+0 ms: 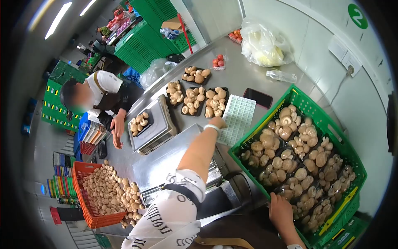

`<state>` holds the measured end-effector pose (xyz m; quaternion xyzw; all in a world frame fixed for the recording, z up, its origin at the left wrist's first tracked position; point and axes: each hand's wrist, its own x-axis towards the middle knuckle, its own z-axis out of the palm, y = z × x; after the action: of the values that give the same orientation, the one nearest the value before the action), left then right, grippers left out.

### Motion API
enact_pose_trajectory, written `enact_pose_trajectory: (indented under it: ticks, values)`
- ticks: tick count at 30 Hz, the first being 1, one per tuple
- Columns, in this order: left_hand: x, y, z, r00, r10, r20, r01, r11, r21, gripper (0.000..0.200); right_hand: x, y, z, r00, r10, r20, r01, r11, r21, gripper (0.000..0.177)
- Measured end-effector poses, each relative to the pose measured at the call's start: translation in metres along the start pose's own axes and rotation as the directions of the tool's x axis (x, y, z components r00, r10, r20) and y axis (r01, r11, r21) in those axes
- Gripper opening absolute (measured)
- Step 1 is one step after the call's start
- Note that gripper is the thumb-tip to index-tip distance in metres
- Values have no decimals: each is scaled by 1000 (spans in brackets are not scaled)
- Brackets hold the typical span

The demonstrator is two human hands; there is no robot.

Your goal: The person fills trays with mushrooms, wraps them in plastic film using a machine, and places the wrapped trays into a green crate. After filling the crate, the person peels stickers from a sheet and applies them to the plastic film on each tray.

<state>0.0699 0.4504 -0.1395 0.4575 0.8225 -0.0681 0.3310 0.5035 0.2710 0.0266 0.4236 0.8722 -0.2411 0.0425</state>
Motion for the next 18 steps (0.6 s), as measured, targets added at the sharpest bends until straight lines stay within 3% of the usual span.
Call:
enact_pose_trajectory:
  ticks: [3, 6, 9, 10, 12, 14, 16, 18]
  values:
    - [18, 5, 25, 990, -108, -91, 106, 994, -27, 38, 7, 0, -1, 1000, -12, 9, 12, 999, 43, 33]
    - [44, -2, 26, 943, -86, -322, 21, 979, -200, 34, 6, 5, -1, 998, -41, 39, 37, 996, 84, 37]
    - [-51, 31, -56, 855, -36, -518, -171, 922, -346, 27, 12, 7, -10, 988, -93, 124, 87, 995, 55, 42]
    - [-78, 36, -76, 818, -8, -575, -256, 890, -377, 24, 15, 7, -19, 983, -163, 84, 162, 987, 20, 43]
    - [-135, 42, -101, 642, 132, -755, -414, 889, -196, 20, 23, 4, -40, 953, -302, 16, 302, 952, -56, 43]
    - [-210, 55, -115, 453, 346, -821, -506, 858, 82, 14, 39, -16, -67, 889, -375, -263, 381, 924, -31, 49]
    - [-265, 52, -101, 396, 544, -740, -607, 759, 233, 10, 51, -38, -93, 708, -476, -522, 480, 866, -139, 56]
    - [-321, 57, -83, 365, 691, -624, -672, 659, 337, 9, 56, -69, -119, 572, -571, -589, 510, 810, -290, 57]
